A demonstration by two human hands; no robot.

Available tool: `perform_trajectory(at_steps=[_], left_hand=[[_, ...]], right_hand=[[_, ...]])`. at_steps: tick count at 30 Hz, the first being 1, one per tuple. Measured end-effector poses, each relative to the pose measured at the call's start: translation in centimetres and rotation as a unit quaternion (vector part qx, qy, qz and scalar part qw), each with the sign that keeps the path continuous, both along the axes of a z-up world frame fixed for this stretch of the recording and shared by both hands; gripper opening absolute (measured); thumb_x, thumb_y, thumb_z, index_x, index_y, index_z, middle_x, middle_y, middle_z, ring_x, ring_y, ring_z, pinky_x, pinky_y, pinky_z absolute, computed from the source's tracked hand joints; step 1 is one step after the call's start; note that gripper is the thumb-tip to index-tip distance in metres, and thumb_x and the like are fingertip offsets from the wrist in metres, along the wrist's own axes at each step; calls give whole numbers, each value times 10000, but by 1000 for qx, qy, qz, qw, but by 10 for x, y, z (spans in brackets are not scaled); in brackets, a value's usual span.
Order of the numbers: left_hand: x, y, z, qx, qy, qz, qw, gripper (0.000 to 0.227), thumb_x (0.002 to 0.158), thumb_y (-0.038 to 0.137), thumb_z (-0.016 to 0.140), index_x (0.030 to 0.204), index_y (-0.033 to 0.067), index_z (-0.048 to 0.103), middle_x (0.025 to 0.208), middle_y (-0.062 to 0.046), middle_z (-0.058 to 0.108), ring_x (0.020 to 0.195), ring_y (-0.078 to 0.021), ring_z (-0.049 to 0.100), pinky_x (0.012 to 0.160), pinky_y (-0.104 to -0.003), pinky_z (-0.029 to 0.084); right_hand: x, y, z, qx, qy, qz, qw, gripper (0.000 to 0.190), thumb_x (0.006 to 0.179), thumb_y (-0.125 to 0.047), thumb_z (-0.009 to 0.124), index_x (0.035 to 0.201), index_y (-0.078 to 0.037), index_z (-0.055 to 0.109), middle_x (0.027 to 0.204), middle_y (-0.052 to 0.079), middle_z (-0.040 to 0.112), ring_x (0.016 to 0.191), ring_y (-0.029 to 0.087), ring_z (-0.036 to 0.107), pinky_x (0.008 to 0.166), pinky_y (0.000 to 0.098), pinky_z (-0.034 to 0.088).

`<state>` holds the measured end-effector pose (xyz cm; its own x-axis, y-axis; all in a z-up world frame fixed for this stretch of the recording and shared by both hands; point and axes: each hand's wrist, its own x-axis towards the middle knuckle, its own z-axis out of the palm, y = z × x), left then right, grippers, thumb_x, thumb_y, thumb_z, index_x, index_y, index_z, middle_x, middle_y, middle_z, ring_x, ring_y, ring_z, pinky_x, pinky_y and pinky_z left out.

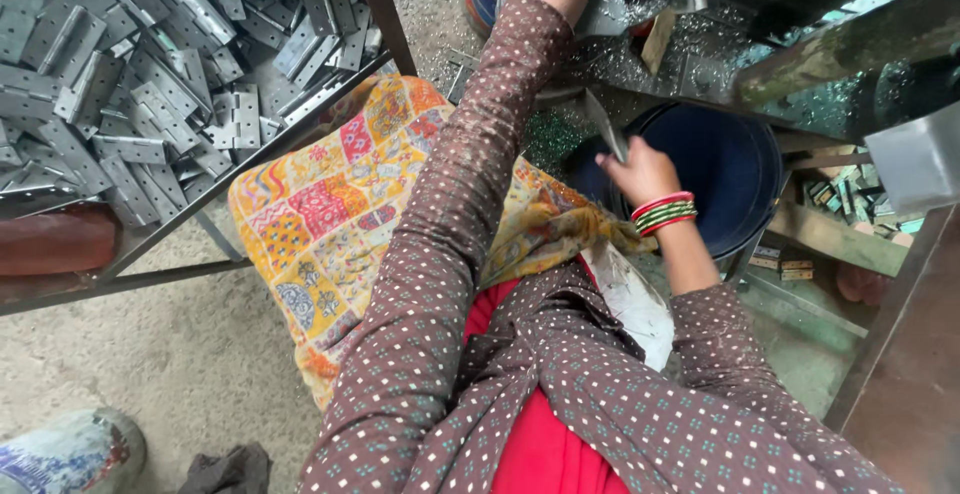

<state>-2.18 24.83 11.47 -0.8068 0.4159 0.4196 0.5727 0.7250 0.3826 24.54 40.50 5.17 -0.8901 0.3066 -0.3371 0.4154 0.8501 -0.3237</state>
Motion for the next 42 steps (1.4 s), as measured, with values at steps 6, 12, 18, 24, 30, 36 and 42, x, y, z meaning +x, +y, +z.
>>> perform_trajectory(at_steps=[6,12,18,24,30,36,42], left_hand=[[116,-33,31,-60,142,-18,988,214,893,183,618,1024,62,735,1276,-142,614,1276,-292,519,1213,-607,278],[127,-49,42,22,199,-69,977,217,954,176,612,1133,54,611,1152,-103,634,1107,-274,629,1186,-597,324],[96,-30,60,117,226,-34,966,167,1036,158,614,1183,84,584,1193,-70,634,949,-196,656,1155,-477,394],[69,-15,33,-59,163,51,984,231,901,193,638,1093,69,665,1178,-94,657,1080,-235,652,1135,-576,336],[78,-53,15,-60,120,132,982,366,922,220,623,1208,5,699,1322,-145,614,1239,-286,568,1212,-596,233],[97,-26,14,-24,143,24,989,369,878,205,623,1131,-39,735,1372,-154,611,1229,-304,567,1229,-633,136],[69,6,0,-63,116,60,989,292,888,146,631,1093,-29,746,1241,-168,655,1244,-341,564,1219,-640,123]], right_hand=[[-9,-11,43,12,5,32,999,524,917,-526,735,945,-10,644,810,250,695,789,451,689,717,529,532],[-5,-19,52,-29,35,23,999,480,883,-506,724,947,-34,663,821,222,709,801,434,699,717,520,536],[-10,-18,48,-29,-3,14,999,476,900,-502,711,961,-32,661,810,225,706,794,433,700,709,518,529],[-9,-13,42,-15,23,36,999,551,909,-541,717,956,3,642,815,251,693,808,461,679,723,534,521],[-5,-11,35,-6,20,37,999,531,900,-533,713,971,-10,653,844,248,702,825,452,695,744,527,535],[-9,-12,42,-34,5,18,999,503,873,-522,722,973,-32,668,848,233,715,837,437,705,754,521,541],[-6,-4,32,1,-4,20,1000,528,904,-533,733,1013,-22,656,850,245,705,838,451,698,752,521,541]])
